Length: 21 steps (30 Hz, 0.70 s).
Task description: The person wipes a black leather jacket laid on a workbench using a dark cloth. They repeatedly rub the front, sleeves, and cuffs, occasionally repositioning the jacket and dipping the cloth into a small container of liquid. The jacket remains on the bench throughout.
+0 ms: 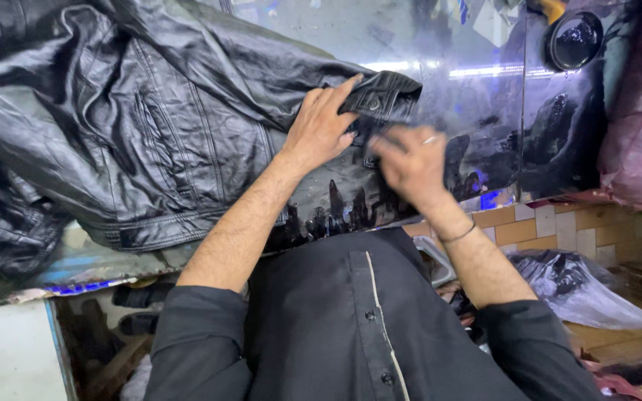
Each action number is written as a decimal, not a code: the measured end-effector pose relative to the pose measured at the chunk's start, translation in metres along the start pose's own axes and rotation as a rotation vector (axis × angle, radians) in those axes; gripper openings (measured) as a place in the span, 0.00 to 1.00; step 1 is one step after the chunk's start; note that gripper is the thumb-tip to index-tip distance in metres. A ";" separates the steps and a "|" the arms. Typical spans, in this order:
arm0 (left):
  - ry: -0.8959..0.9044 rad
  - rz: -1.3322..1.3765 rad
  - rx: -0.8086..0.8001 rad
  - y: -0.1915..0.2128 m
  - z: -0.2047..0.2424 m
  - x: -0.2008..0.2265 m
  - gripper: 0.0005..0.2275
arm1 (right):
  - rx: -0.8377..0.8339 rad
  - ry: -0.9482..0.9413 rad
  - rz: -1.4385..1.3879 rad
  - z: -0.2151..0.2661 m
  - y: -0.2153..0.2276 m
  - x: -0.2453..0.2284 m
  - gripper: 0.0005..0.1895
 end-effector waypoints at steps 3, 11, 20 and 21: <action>-0.006 -0.007 -0.018 -0.002 0.004 0.003 0.14 | 0.034 -0.132 0.041 0.007 0.008 0.014 0.19; -0.021 0.020 -0.025 0.002 -0.001 0.001 0.13 | -0.024 -0.170 0.038 0.040 0.033 0.016 0.19; -0.028 0.022 -0.021 0.002 -0.002 0.002 0.12 | 0.122 -0.277 0.016 0.024 0.023 0.031 0.19; -0.016 0.027 -0.024 0.001 0.002 0.003 0.11 | 0.114 -0.254 -0.025 0.024 0.021 0.031 0.19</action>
Point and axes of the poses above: each hand's wrist, its own z-axis away from the middle knuckle, its own y-axis out of the back of the hand, x = y × z, the point moved 7 cm from there along -z, towards the middle knuckle, and after that the axes turned 8 degrees about -z, right-handed, at the moved point
